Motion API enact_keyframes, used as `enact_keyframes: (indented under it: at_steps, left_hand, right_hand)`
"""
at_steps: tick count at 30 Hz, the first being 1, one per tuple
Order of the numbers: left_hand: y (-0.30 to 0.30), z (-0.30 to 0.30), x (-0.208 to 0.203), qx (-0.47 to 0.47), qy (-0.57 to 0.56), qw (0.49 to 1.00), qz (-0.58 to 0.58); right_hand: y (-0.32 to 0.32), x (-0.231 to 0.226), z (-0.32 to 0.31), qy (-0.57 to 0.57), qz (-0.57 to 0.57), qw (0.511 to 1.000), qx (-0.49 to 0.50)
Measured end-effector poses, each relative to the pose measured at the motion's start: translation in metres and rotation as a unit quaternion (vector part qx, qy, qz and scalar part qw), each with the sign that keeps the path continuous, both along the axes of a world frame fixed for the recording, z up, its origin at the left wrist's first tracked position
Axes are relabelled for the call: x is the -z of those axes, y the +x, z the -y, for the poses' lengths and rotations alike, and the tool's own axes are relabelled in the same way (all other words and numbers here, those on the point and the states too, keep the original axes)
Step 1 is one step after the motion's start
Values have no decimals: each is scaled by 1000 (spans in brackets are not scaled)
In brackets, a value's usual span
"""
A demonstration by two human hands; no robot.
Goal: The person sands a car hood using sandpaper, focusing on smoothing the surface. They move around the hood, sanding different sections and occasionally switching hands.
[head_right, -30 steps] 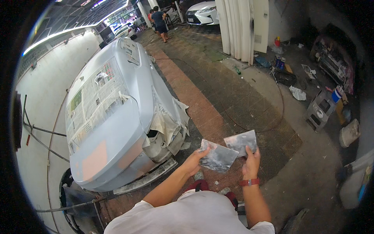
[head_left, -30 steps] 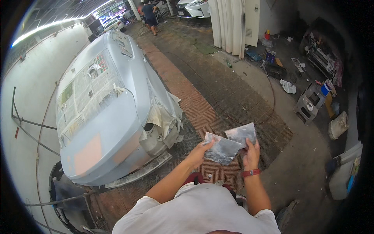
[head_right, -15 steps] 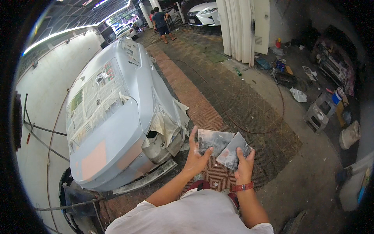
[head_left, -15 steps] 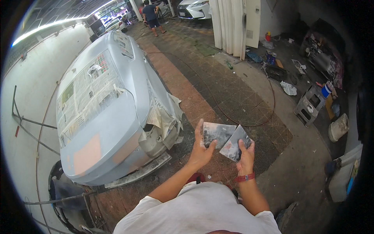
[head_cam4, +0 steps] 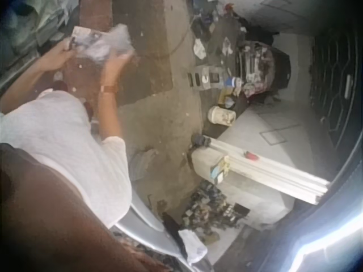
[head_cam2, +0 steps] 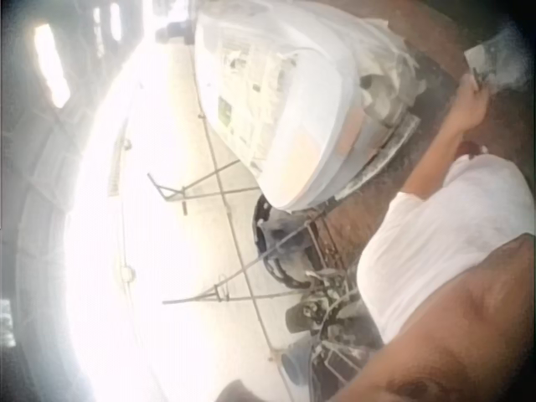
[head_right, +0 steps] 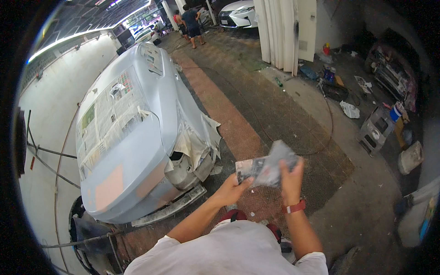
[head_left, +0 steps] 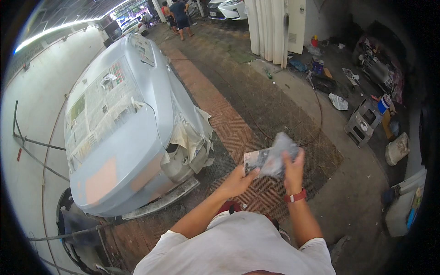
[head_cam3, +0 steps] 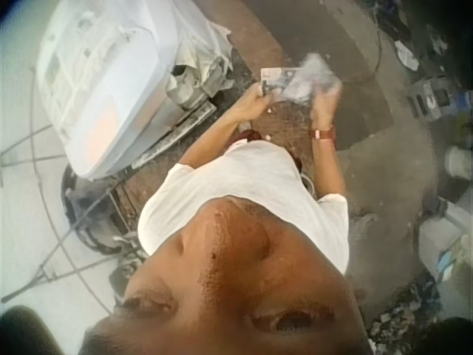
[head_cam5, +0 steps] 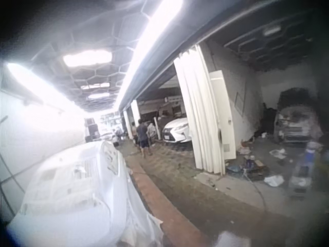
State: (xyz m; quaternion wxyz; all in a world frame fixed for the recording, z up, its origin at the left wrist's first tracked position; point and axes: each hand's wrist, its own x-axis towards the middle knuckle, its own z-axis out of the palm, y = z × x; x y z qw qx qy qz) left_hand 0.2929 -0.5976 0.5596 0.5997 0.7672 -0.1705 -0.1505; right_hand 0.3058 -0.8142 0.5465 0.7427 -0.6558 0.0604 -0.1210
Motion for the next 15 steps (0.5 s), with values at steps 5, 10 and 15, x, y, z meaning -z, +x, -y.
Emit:
enact_keyframes:
  at_steps: [5,10,15]
  left_hand:
    - [4,1,-30,-35,60,998,-11]
    - [1,28,-27,-171,6,985,16]
    - [9,6,-57,-6,58,992,-110]
  right_hand:
    - [11,6,9,55,22,998,-15]
    - [20,18,-9,44,19,999,1]
    - [2,-50,-8,-203,46,974,-87]
